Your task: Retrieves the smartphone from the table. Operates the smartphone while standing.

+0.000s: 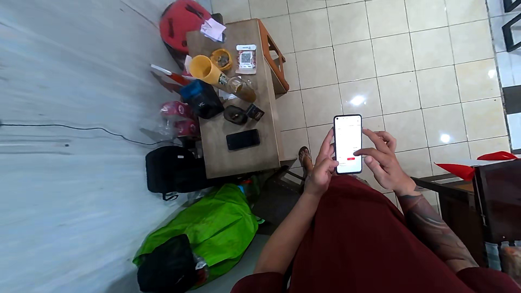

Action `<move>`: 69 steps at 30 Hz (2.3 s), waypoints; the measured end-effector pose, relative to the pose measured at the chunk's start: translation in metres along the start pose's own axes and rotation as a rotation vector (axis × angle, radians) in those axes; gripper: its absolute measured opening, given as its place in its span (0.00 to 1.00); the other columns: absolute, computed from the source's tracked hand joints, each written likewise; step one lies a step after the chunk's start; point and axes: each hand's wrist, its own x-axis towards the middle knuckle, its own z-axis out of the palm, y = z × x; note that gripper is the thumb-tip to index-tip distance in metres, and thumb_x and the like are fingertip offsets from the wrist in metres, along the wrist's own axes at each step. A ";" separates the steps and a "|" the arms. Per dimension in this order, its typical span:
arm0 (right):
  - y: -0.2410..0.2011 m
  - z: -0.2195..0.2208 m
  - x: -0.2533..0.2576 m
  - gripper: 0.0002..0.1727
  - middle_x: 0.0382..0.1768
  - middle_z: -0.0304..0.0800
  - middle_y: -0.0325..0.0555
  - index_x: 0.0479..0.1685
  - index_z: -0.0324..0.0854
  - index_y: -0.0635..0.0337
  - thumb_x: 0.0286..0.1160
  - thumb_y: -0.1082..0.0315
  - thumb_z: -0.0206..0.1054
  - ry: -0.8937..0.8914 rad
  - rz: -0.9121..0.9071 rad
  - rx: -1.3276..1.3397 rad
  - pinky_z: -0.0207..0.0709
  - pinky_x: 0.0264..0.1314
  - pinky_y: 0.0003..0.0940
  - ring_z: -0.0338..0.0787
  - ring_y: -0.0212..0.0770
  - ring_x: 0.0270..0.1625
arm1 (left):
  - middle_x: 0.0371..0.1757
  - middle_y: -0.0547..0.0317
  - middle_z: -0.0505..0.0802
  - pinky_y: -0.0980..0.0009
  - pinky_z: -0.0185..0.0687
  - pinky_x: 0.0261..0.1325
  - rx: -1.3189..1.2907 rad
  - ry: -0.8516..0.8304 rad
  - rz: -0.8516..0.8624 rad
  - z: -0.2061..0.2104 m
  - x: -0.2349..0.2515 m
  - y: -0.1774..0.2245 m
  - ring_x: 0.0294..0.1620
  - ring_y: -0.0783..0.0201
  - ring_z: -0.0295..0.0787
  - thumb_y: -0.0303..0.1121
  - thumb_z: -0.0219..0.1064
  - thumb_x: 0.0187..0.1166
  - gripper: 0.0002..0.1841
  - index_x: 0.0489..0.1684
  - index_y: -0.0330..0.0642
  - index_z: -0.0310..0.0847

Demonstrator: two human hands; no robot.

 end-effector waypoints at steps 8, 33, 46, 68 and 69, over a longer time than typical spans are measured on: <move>-0.003 -0.005 0.011 0.39 0.97 0.39 0.47 0.92 0.62 0.45 0.89 0.36 0.34 0.034 0.148 -0.117 0.33 0.92 0.67 0.40 0.55 0.96 | 0.86 0.52 0.72 0.50 0.87 0.58 0.018 0.001 -0.002 0.001 -0.001 0.000 0.71 0.52 0.82 0.31 0.52 0.67 0.48 0.98 0.67 0.36; 0.006 -0.005 0.001 0.35 0.95 0.46 0.46 0.88 0.67 0.47 0.90 0.39 0.42 0.072 0.149 -0.033 0.40 0.91 0.63 0.52 0.50 0.93 | 0.86 0.50 0.71 0.50 0.90 0.60 0.088 0.013 0.019 0.007 0.006 0.005 0.71 0.50 0.83 0.20 0.65 0.57 0.60 0.97 0.66 0.32; 0.007 -0.003 0.002 0.33 0.95 0.46 0.45 0.88 0.68 0.46 0.91 0.42 0.44 0.076 0.146 -0.025 0.41 0.91 0.61 0.54 0.49 0.92 | 0.85 0.49 0.73 0.48 0.91 0.62 0.151 0.027 0.018 0.013 0.007 0.008 0.72 0.48 0.84 0.13 0.70 0.61 0.63 0.97 0.67 0.29; 0.008 -0.005 0.002 0.34 0.96 0.46 0.46 0.89 0.66 0.47 0.91 0.41 0.42 0.070 0.126 -0.036 0.42 0.90 0.62 0.54 0.51 0.92 | 0.85 0.48 0.72 0.49 0.91 0.61 0.151 0.053 0.038 0.009 0.001 0.011 0.72 0.48 0.83 0.17 0.73 0.59 0.65 0.98 0.67 0.28; 0.007 -0.005 0.002 0.34 0.96 0.46 0.46 0.89 0.66 0.47 0.91 0.42 0.42 0.071 0.124 -0.037 0.42 0.90 0.62 0.54 0.51 0.92 | 0.86 0.49 0.70 0.49 0.90 0.63 0.129 0.035 0.041 0.008 0.000 0.011 0.74 0.48 0.82 0.18 0.72 0.59 0.64 0.98 0.66 0.28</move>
